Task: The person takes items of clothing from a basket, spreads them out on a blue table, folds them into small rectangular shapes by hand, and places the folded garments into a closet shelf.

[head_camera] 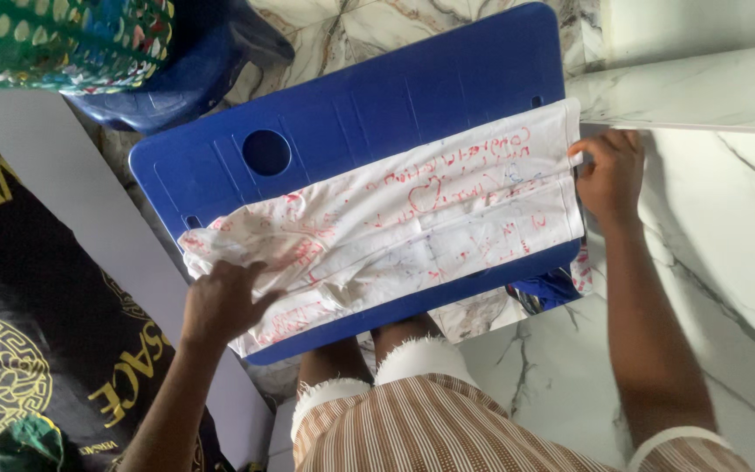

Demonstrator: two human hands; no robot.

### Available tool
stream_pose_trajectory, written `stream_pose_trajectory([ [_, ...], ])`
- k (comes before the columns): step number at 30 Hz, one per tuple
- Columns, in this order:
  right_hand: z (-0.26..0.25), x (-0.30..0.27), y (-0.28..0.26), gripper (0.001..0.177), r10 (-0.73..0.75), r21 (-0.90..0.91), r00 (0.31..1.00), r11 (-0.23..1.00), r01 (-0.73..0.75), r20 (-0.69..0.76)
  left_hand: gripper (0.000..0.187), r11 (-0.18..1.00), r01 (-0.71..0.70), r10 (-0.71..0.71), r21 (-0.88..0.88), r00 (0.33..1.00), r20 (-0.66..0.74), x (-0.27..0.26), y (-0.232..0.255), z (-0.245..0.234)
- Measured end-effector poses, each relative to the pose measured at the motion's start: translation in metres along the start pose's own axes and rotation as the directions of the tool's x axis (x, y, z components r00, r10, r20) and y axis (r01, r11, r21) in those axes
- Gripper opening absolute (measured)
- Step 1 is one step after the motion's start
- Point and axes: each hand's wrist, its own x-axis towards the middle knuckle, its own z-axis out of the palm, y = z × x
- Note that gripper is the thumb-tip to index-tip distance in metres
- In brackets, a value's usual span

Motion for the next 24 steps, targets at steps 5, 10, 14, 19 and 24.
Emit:
stream_pose_trajectory([
  [5, 0.045, 0.031, -0.054, 0.055, 0.080, 0.130, 0.978, 0.990, -0.055, -0.195, 0.031, 0.990, 0.097, -0.003, 0.102, 0.743, -0.669, 0.032, -0.003, 0.007],
  [10, 0.091, 0.043, -0.079, 0.081, 0.420, -0.012, 0.907, 0.907, -0.421, -0.045, 0.034, 0.963, 0.259, -0.231, -0.080, 0.629, -0.743, 0.066, -0.042, 0.041],
  [14, 0.095, 0.049, -0.052, 0.081, 0.481, -0.027, 0.874, 0.875, -0.484, -0.066, 0.027, 0.955, 0.238, -0.295, -0.174, 0.778, -0.555, 0.066, -0.087, 0.064],
  [19, 0.080, 0.042, -0.058, 0.066, 0.472, -0.074, 0.871, 0.872, -0.484, -0.135, 0.030, 0.987, 0.111, -0.152, -0.113, 0.466, -0.872, 0.052, -0.088, 0.079],
  [24, 0.080, 0.020, -0.182, 0.077, -0.090, 0.292, 0.925, 0.934, 0.207, -0.369, 0.020, 0.997, -0.057, 0.013, -0.047, 0.768, -0.640, 0.029, -0.066, 0.096],
])
